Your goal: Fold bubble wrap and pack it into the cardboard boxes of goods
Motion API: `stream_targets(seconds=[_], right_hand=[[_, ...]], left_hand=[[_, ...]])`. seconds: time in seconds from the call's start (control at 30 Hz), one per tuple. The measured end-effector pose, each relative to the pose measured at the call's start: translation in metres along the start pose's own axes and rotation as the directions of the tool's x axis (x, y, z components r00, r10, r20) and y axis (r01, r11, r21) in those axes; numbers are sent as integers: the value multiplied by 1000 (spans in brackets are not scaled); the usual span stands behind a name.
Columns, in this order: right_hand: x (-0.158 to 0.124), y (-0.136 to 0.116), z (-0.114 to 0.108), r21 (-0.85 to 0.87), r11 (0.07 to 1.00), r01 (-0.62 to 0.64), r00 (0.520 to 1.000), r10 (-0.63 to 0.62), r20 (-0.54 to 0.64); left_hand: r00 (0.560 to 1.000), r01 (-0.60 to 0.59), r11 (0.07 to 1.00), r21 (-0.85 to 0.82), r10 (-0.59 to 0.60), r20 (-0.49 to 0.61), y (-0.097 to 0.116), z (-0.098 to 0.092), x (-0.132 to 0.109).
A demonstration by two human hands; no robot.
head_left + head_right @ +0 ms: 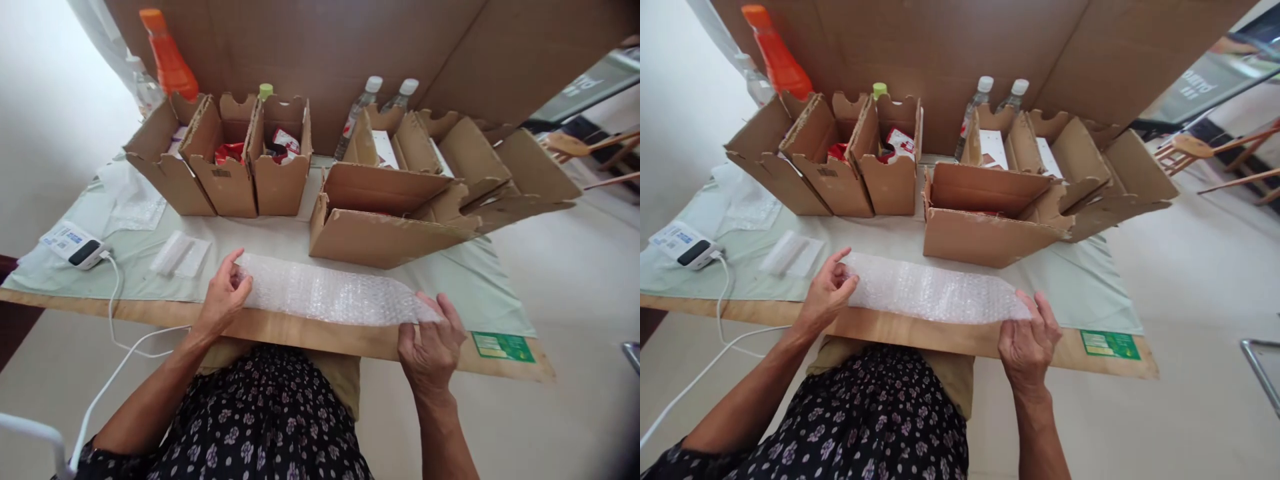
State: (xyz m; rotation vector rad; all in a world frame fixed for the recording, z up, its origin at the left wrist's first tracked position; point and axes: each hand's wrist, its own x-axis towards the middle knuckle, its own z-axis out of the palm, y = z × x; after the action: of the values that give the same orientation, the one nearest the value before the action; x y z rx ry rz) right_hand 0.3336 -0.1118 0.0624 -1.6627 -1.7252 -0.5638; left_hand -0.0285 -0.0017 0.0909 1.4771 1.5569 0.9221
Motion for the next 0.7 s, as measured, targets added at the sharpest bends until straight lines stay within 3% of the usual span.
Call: stream_targets(seconds=[0.07, 0.17, 0.27, 0.37, 0.43, 0.53, 0.63, 0.7], right_hand=[[-12, 9, 5, -35, 999, 37, 996, -34, 78], [-30, 23, 9, -11, 995, 95, 967, -90, 239], [-40, 37, -3, -38, 999, 29, 953, -16, 303], [-29, 35, -19, -85, 992, -98, 970, 114, 215], [-11, 12, -19, -31, 993, -113, 980, 116, 164], [20, -50, 7, 170, 985, -19, 960, -30, 280], [36, -103, 46, 310, 949, 65, 824, -226, 519], [31, -107, 61, 327, 941, 82, 752, -274, 599]], left_hand=[[999, -52, 960, 274, 53, 3, -2, 0, 9], [996, -71, 811, 580, 28, 83, -12, 0, 16], [994, -102, 713, 693, 44, 101, -20, -8, 13], [977, -168, 673, 720, 211, 31, -19, -15, 6], [928, -287, 652, 701, 370, 36, -13, -9, -1], [828, -536, 590, 604, 507, 238, -4, 19, -14], [769, -638, 556, 533, 422, 480, -5, 46, -24], [766, -627, 573, 528, 331, 550, -12, 53, -25]])
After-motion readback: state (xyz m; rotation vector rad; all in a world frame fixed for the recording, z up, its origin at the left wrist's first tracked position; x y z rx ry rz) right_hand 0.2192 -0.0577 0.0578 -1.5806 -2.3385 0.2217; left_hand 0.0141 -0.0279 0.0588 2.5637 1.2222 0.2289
